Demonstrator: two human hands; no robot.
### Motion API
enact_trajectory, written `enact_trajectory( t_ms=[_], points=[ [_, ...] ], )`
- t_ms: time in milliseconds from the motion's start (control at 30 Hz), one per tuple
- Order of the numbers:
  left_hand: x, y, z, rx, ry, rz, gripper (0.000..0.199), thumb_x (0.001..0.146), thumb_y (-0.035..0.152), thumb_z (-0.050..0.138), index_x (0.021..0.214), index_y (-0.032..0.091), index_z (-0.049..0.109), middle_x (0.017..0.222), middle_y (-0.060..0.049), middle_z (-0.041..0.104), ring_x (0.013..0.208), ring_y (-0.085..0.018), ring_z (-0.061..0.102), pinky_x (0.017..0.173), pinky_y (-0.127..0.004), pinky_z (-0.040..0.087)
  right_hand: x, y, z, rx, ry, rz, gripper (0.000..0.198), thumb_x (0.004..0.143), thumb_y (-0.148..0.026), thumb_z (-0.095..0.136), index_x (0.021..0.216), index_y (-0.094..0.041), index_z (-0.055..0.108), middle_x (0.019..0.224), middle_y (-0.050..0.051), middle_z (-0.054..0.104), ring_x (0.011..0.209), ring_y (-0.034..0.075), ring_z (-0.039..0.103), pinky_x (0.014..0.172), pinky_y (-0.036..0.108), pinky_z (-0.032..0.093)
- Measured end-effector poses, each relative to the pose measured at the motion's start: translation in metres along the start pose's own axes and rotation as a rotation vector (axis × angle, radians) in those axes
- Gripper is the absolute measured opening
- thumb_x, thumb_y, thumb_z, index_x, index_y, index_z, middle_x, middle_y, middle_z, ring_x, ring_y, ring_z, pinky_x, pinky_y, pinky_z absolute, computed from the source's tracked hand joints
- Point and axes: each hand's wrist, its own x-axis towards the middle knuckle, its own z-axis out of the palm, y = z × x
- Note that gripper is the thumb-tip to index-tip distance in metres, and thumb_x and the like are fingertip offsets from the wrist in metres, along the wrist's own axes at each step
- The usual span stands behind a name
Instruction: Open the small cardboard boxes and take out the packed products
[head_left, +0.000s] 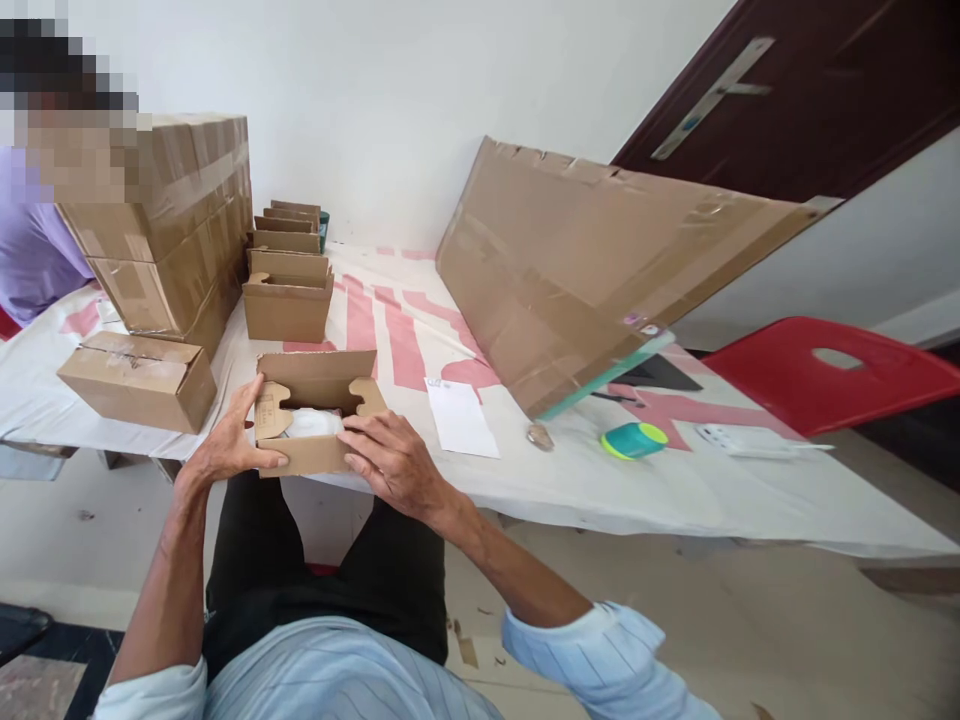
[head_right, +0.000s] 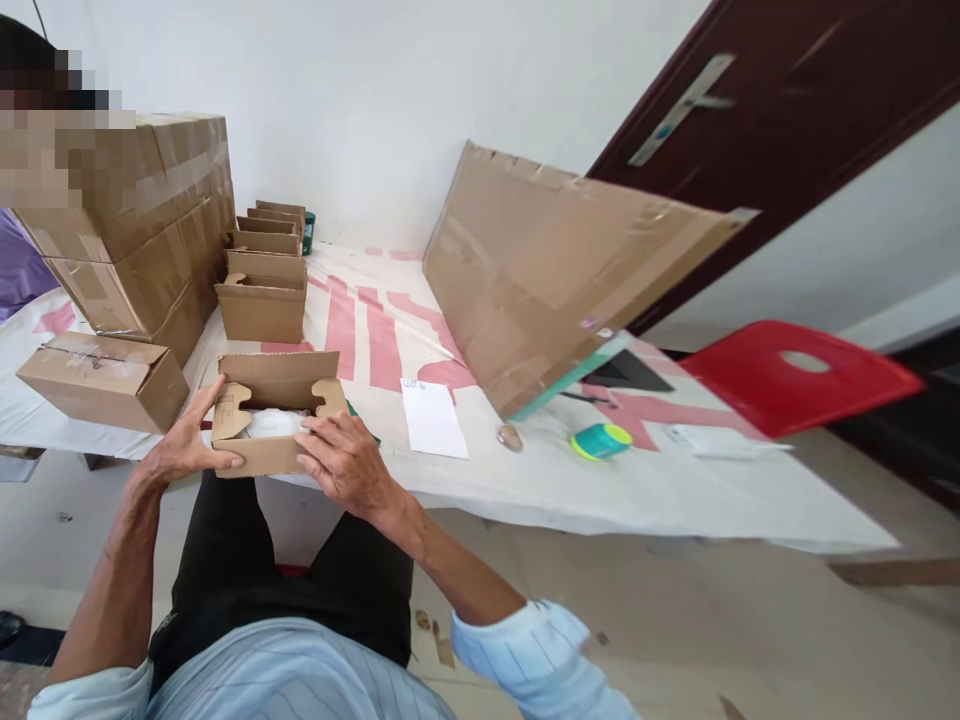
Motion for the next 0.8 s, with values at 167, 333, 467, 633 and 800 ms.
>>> enact_trajectory(
  t_ms=[167,333,467,633,800],
  points=[
    [0.001,-0.002,0.000,0.012,0.003,0.006,0.130,0.068,0.051,0.094,0.173,0.028,0.021,0.176,-0.018,0.025,0.159,-0.045,0.032,0.117,-0.056,0.050,0.024,0.015,-0.011,-0.113,-0.075,-0.013,0.026,0.108,-0.027,0.055,0.123,-0.020,0.076,0.121,0.010,0.078,0.119,0.029,0.060,0.100,0.044,0.044],
    [-0.001,0.003,-0.001,-0.001,0.000,0.026,0.128,0.070,0.051,0.094,0.173,0.030,0.020,0.177,-0.017,0.024,0.160,-0.046,0.030,0.116,-0.057,0.051,0.020,0.032,-0.034,-0.343,0.022,0.113,0.023,0.108,-0.024,0.055,0.106,-0.019,0.077,0.109,0.010,0.078,0.109,0.029,0.059,0.095,0.044,0.041],
    [-0.002,0.009,-0.001,-0.006,-0.002,0.005,0.126,0.072,0.059,0.091,0.173,0.031,0.021,0.178,-0.016,0.022,0.160,-0.047,0.029,0.116,-0.057,0.051,0.015,0.046,-0.041,-0.374,-0.107,0.144,0.018,0.104,-0.027,0.063,0.092,-0.020,0.076,0.101,0.010,0.077,0.101,0.030,0.057,0.090,0.045,0.042],
    [0.003,0.017,0.006,0.013,0.109,-0.046,0.102,0.083,0.062,0.082,0.168,0.031,0.035,0.173,-0.015,0.036,0.158,-0.044,0.037,0.115,-0.056,0.052,0.024,0.053,-0.034,-0.341,-0.234,0.177,0.014,0.097,-0.029,0.075,0.087,-0.020,0.074,0.095,0.012,0.073,0.096,0.031,0.058,0.084,0.045,0.044],
    [0.014,0.022,0.012,0.107,0.205,-0.084,0.097,0.075,0.052,0.087,0.159,0.021,0.049,0.161,-0.017,0.053,0.149,-0.043,0.050,0.125,-0.062,0.040,0.045,0.051,-0.031,-0.222,-0.353,0.178,0.005,0.094,-0.021,0.078,0.091,-0.019,0.076,0.102,0.013,0.072,0.101,0.031,0.064,0.087,0.041,0.046]
  ],
)
